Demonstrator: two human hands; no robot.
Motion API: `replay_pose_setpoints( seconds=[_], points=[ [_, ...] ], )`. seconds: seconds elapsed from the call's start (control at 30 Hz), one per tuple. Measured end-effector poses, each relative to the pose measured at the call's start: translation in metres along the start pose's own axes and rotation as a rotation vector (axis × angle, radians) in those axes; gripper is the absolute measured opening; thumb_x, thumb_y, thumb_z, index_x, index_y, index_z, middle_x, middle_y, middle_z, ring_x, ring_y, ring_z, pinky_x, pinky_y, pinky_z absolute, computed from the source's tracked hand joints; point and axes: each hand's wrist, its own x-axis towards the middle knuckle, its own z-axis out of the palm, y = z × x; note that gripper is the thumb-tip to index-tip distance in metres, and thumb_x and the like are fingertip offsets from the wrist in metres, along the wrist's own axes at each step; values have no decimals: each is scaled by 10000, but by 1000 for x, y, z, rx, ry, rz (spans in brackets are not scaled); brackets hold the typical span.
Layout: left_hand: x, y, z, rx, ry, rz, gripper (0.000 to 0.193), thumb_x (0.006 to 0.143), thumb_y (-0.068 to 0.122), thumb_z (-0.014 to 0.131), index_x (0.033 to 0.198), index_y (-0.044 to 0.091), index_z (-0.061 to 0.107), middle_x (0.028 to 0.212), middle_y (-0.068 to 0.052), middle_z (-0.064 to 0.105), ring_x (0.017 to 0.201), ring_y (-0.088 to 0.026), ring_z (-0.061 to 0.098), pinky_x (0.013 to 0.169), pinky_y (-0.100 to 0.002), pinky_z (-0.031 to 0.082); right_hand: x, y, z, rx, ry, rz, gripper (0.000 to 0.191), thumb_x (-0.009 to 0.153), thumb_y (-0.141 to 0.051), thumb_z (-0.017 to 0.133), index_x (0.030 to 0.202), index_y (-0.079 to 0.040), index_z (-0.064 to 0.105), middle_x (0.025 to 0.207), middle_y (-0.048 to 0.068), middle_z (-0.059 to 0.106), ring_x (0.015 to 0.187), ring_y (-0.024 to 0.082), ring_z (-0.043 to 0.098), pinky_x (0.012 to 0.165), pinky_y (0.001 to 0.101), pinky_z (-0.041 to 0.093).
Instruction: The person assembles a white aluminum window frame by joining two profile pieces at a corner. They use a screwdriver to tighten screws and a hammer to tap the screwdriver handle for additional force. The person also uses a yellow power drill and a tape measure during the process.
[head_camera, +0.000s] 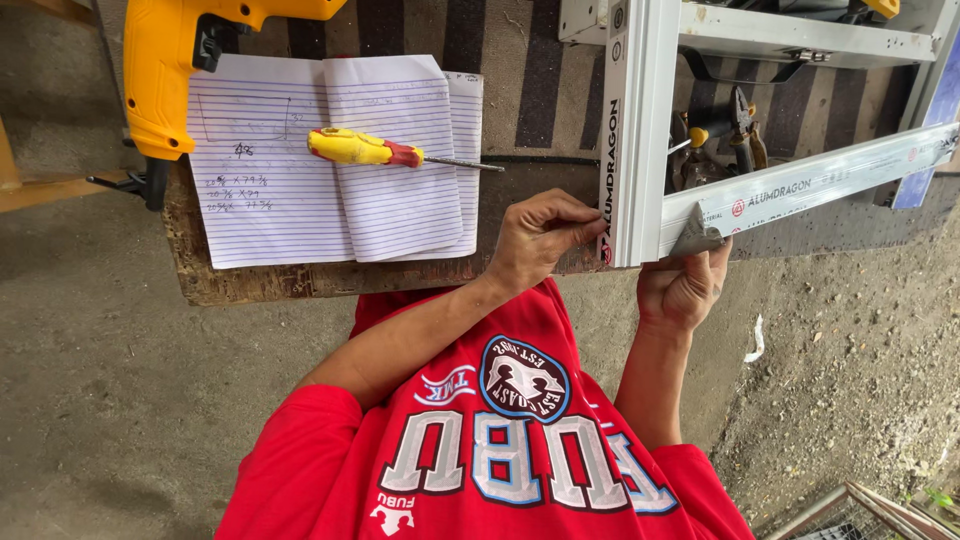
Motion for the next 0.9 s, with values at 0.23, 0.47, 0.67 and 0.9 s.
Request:
replay_pose_setpoints(
  seconds=[0.23,0.47,0.67,0.9],
  points=[
    [-21,31,2,677,-105,259,400,979,-20,721,1360,47,616,1231,-160,722,1037,-228,756,882,-296,672,-1,0,8,6,12,9,553,984,-4,666,1484,-69,439,1277,92,649,1151,226,712,998,389,656],
    [-30,55,13,1030,-171,436,862,986,116,739,1631,14,177,1345,-229,655,1259,-343,674,1076,-401,601,-2,1,16,-45,-58,-12,517,1035,13,630,1504,-56,424,1288,112,661,1177,247,706,1003,397,638],
    [-31,42,20,1086,-157,483,1228,839,428,868,1618,17,14,1247,-254,613,1161,-393,655,985,-411,590,-4,1,17,-55,-70,-33,525,1030,23,638,1487,-67,396,1288,121,656,1173,251,717,999,397,654],
    [-17,19,23,1049,-61,511,1245,832,370,907,1647,51,22,1293,-191,582,1142,-336,651,998,-444,566,-6,1,22,-40,-64,-61,557,1018,43,637,1498,-55,373,1302,138,649,1193,265,712,1009,400,647]
  ],
)
